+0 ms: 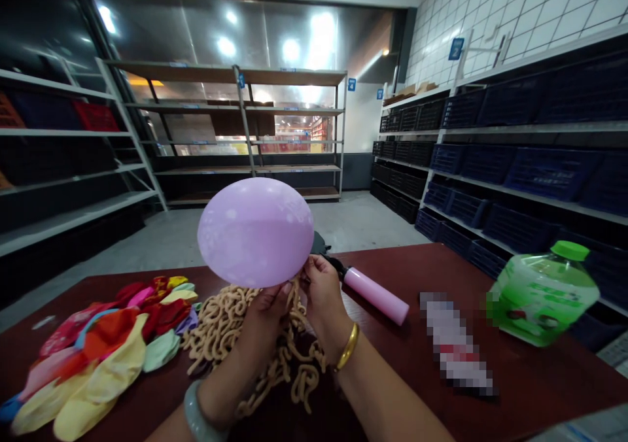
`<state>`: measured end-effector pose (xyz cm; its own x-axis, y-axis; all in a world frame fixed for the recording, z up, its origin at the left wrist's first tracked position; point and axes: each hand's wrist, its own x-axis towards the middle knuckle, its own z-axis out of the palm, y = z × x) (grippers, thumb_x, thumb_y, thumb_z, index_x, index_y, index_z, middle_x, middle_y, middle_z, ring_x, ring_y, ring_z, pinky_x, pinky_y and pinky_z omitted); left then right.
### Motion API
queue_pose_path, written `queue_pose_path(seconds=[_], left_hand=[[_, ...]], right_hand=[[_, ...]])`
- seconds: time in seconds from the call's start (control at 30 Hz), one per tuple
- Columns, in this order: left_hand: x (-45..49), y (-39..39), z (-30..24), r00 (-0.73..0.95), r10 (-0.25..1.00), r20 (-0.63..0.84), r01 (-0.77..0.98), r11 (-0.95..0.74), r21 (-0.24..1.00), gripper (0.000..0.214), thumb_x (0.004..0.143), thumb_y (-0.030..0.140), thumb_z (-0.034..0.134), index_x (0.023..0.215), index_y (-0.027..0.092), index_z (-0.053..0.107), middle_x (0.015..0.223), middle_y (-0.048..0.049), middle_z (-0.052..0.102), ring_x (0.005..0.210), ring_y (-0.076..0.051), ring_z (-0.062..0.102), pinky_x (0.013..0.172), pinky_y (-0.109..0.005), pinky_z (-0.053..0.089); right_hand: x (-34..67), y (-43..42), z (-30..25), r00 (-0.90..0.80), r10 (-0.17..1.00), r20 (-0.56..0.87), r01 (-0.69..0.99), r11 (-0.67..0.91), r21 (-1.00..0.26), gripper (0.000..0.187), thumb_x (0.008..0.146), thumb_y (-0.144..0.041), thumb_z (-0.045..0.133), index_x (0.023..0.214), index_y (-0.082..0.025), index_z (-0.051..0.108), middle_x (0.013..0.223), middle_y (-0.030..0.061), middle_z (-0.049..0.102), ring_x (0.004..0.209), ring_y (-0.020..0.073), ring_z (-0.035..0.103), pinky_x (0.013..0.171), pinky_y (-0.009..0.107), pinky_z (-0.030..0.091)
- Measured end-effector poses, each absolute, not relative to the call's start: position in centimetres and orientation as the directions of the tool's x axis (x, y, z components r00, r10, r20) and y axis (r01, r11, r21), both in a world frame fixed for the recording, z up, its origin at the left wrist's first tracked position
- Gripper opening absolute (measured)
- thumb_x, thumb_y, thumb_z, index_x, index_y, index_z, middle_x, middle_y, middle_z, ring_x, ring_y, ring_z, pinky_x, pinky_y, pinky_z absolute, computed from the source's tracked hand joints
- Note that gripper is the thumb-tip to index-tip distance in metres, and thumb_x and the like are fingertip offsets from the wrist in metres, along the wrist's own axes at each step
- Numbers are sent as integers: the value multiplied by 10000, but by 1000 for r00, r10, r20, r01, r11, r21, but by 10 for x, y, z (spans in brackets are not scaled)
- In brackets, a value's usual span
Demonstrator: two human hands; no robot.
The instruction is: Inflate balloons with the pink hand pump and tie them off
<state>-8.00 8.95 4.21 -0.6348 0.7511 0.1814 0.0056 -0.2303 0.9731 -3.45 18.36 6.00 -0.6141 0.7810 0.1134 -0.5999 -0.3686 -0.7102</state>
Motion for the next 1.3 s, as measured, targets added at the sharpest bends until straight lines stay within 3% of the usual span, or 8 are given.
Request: queue_pose_path(seconds=[0.17, 0.3, 0.43, 0.53, 0.7, 0.87, 1.07, 1.3], left_hand=[[-87, 87, 45, -667, 703, 245, 106, -236, 966, 353, 799, 478, 610, 912, 153, 690, 651, -2, 562, 627, -135, 503, 634, -253, 438], [-97, 82, 49, -757, 607, 244, 163, -186, 969, 372, 847, 507, 524, 857, 153, 639, 575, 24, 510, 525, -116, 451, 541, -231, 405], [-106, 81, 50, -724, 575, 380, 380, -128, 916, 318, 888, 416, 462, 916, 161, 650, 791, -47, 664, 727, -179, 597, 700, -293, 476], [-107, 80, 48, -660, 584, 472, 569, -21, 822, 270, 899, 340, 447, 930, 175, 659, 890, -73, 694, 829, -208, 627, 784, -327, 470], [-106, 77, 49, -573, 656, 491, 712, 103, 695, 305, 937, 308, 388, 971, 169, 657, 880, -100, 702, 771, -209, 639, 713, -313, 457], [-112, 71, 57, -667, 630, 399, 688, 315, 654, 333, 907, 374, 457, 1108, 175, 634, 940, -131, 707, 860, -260, 660, 756, -350, 455], [-120, 68, 58, -715, 572, 403, 612, 232, 756, 288, 912, 335, 452, 1141, 211, 577, 954, -88, 702, 857, -238, 659, 782, -355, 457], [-121, 67, 52, -695, 557, 454, 621, 148, 769, 247, 926, 297, 429, 1120, 226, 564, 999, -78, 688, 901, -237, 650, 797, -364, 465]], right_hand=[[-33, 187, 62, -595, 789, 152, -561, -272, -782, 249, 651, -364, 788, 722, -184, 632, 599, -52, 516, 542, 87, 405, 532, 229, 340], [-33, 180, 64, -709, 685, 168, -397, -191, -898, 340, 661, -477, 772, 699, -165, 643, 610, -24, 544, 573, 105, 445, 546, 241, 359], [-37, 168, 60, -770, 629, 105, -303, -216, -928, 364, 618, -483, 801, 718, -164, 659, 666, -2, 603, 615, 131, 509, 591, 265, 404], [-39, 163, 57, -745, 665, 59, -335, -295, -895, 339, 566, -404, 844, 726, -167, 661, 687, -4, 626, 635, 141, 545, 621, 271, 427], [-39, 163, 54, -715, 687, 130, -427, -282, -859, 262, 607, -303, 829, 785, -169, 691, 772, 10, 666, 744, 159, 585, 741, 284, 450], [-54, 177, 54, -706, 708, 32, -343, -302, -890, 318, 549, -352, 844, 725, -160, 661, 705, -2, 648, 639, 131, 561, 641, 266, 447], [-116, 213, 46, -704, 709, -45, -243, -300, -923, 371, 531, -369, 835, 574, -181, 519, 426, -77, 441, 385, 72, 371, 404, 222, 306], [-195, 253, 51, -699, 708, -98, -107, -240, -965, 268, 798, -349, 695, 678, -147, 564, 552, -55, 534, 444, 60, 453, 440, 187, 373]])
